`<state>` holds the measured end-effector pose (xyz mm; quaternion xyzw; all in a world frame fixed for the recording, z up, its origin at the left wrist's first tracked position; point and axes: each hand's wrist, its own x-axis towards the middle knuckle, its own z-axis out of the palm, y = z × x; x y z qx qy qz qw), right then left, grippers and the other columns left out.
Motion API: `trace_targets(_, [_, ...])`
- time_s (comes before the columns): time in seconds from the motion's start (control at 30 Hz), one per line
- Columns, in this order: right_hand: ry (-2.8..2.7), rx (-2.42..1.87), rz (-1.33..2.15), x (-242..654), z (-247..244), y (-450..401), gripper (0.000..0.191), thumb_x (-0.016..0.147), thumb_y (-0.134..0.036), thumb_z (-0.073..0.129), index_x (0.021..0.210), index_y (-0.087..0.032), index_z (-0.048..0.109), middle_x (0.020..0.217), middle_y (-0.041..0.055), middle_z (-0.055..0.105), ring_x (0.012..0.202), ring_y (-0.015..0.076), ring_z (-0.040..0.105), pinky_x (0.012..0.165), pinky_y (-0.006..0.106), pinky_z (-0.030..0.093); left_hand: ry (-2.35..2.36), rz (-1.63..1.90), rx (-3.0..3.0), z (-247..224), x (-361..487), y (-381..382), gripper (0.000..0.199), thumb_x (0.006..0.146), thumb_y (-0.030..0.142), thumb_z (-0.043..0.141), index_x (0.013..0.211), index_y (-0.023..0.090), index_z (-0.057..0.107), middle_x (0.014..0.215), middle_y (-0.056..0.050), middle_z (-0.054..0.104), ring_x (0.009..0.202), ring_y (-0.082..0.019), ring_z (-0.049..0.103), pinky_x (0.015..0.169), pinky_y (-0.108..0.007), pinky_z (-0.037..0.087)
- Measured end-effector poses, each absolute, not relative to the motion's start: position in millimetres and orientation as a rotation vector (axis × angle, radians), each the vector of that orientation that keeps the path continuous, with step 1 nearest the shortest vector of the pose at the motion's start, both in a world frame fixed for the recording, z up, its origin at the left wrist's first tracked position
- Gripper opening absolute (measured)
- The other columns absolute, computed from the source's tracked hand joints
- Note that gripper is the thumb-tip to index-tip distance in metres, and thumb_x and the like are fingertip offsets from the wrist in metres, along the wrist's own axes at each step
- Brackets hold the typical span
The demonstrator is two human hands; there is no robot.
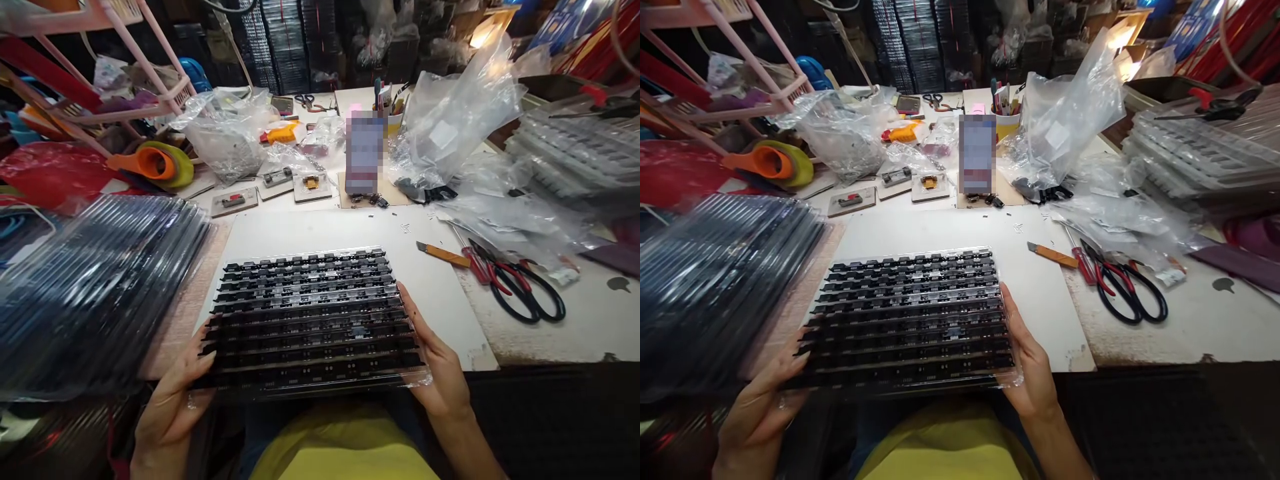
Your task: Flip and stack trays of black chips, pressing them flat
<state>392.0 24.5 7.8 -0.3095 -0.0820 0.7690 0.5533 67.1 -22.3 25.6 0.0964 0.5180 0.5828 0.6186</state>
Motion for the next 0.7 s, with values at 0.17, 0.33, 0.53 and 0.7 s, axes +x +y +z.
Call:
trace_targets(0.17, [-0.091, -0.728, 1.821, 392.0, 11.8, 24.6, 0.045, 0.094, -0.022, 0.043, 0.137, -0.036, 0.041, 0.138, -0.0037, 0.048, 0.122, 0.0183, 0.048, 0.109, 0.041, 0.03, 1.161, 1.33, 0.235, 26.8, 67.4, -19.1, 0.062, 0.072, 0.003, 0.065, 0.127, 0.03, 0.054, 0.106, -0.001, 0.071, 0.092, -0.019, 0.068, 0.079, -0.023, 0.056])
trace_targets(0.33, [0.119, -0.767, 1.814, 391.5, 11.4, 20.5, 0.031, 0.091, -0.025, 0.047, 0.118, -0.027, 0.063, 0.121, 0.0006, 0.062, 0.115, 0.0215, 0.055, 0.107, 0.044, 0.035, 1.126, 1.322, 0.224, 24.3, 64.9, -20.5, 0.06, 0.072, 0.004, 0.066, 0.125, 0.029, 0.056, 0.104, -0.002, 0.071, 0.091, -0.02, 0.068, 0.078, -0.025, 0.057])
trace_targets(0.53, [0.236, -0.701, 1.911, 393.8, 8.1, 19.2, 0.024, 0.089, -0.021, 0.05, 0.103, -0.023, 0.07, 0.1, 0.0019, 0.071, 0.108, 0.0224, 0.06, 0.105, 0.046, 0.037, 1.116, 1.358, 0.223, 25.7, 68.7, -20.3, 0.062, 0.075, 0.005, 0.062, 0.13, 0.028, 0.051, 0.114, -0.004, 0.067, 0.106, -0.025, 0.062, 0.091, -0.035, 0.052])
trace_targets(0.7, [0.209, -0.667, 1.941, 394.1, 9.3, 21.0, 0.026, 0.091, -0.021, 0.048, 0.106, -0.024, 0.069, 0.104, 0.0018, 0.07, 0.108, 0.0214, 0.06, 0.104, 0.045, 0.038, 1.082, 1.351, 0.241, 22.0, 67.0, -21.1, 0.061, 0.078, 0.006, 0.058, 0.133, 0.03, 0.047, 0.12, -0.003, 0.064, 0.109, -0.024, 0.06, 0.095, -0.034, 0.049])
